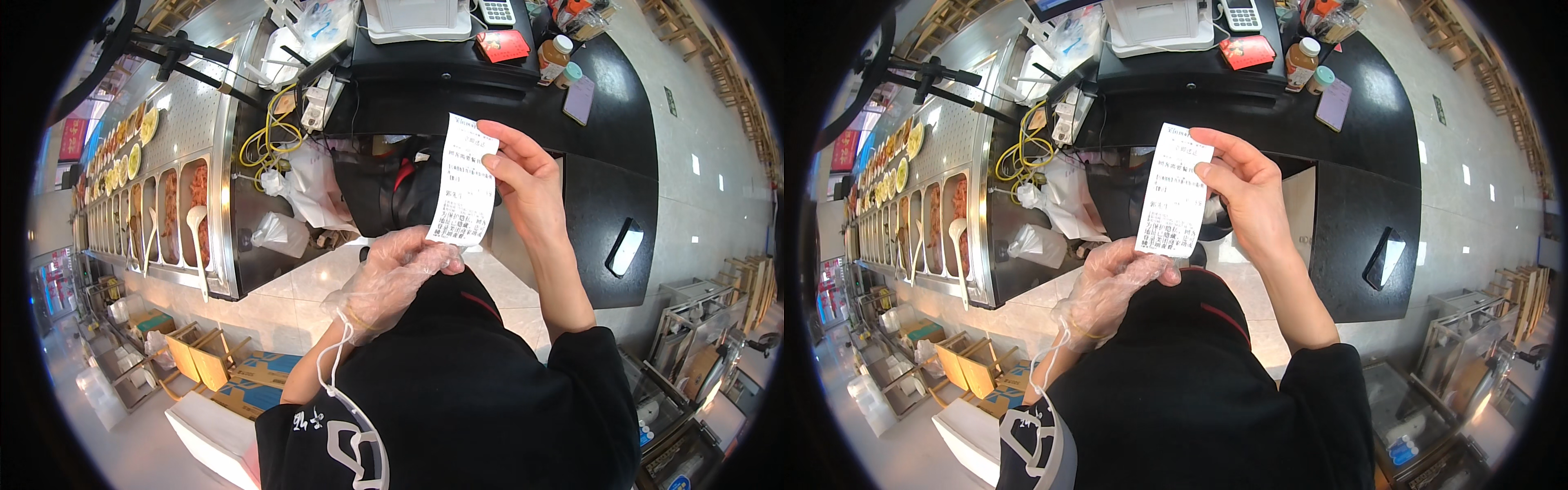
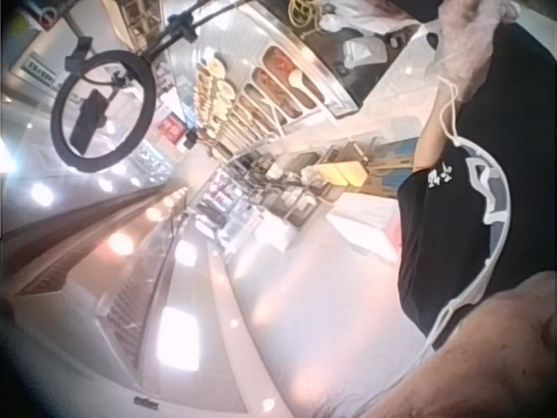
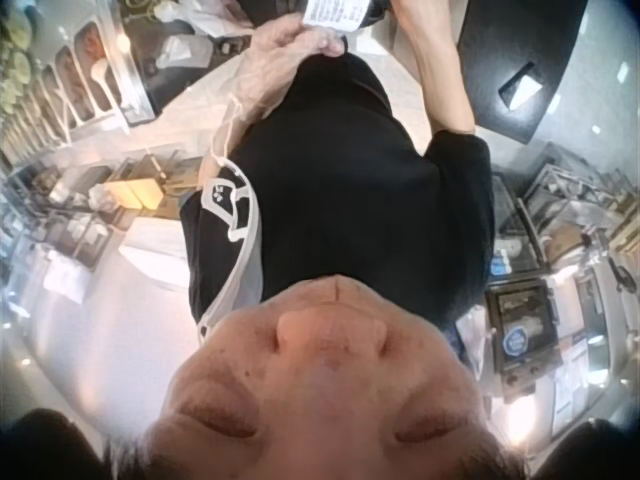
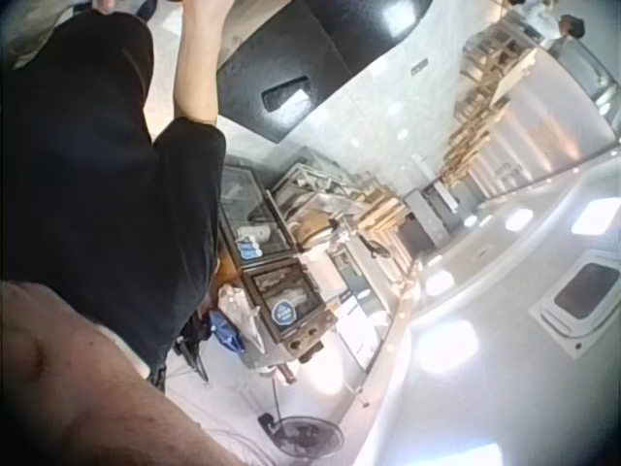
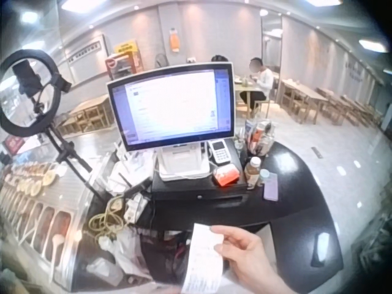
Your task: The person scoops diced meat and fried cubes from glass bowls into a metal bowl, mixes them, and places the bowl on a tray. They then retrieve a receipt, open a white cooler, and pack a small container with a fried egg into a red cooler.
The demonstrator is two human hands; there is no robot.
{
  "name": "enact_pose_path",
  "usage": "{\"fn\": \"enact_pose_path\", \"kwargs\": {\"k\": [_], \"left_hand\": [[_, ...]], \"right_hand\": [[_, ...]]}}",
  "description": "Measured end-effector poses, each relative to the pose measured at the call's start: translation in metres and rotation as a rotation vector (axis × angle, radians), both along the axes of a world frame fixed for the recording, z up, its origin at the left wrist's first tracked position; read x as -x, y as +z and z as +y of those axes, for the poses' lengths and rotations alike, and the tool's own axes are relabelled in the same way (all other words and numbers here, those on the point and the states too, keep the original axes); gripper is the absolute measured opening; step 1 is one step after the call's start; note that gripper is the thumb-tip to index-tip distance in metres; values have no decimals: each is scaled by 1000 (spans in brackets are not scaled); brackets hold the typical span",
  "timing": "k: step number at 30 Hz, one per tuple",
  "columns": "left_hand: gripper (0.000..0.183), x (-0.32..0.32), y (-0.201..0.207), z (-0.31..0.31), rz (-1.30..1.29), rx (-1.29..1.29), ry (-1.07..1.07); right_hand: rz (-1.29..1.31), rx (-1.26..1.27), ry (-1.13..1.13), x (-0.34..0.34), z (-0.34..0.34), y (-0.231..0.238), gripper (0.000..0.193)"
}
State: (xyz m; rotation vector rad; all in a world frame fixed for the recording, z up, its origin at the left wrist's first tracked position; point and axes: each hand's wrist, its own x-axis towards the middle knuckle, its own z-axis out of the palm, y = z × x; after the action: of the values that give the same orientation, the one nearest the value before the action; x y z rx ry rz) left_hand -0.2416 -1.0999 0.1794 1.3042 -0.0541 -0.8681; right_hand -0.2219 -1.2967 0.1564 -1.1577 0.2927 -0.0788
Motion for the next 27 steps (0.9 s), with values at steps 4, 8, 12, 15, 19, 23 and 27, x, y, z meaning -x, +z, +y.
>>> {"fn": "enact_pose_path", "kwargs": {"k": [4,8,12,15,19,23,27], "left_hand": [[21,10,3,6,13,17,-18],[25,14,5,9,32,15,-32],[28,22,8,12,-12,35,-43],[26,27,8,14,-52,53,-19],[24,27,4,20,-38,145,-20],[23,28,3,25,-81,140,-45],[21,31,4,25,-42,125,-37]], "right_hand": [[-69,104,3,11,3,11,33],[-149,187,16,23,8,22,32],[-249,238,18,31,14,28,33],[-317,296,36,35,17,31,32],[-353,370,60,42,19,36,33],[-406,414,69,46,20,39,33],[-451,421,50,46,21,39,34]]}}
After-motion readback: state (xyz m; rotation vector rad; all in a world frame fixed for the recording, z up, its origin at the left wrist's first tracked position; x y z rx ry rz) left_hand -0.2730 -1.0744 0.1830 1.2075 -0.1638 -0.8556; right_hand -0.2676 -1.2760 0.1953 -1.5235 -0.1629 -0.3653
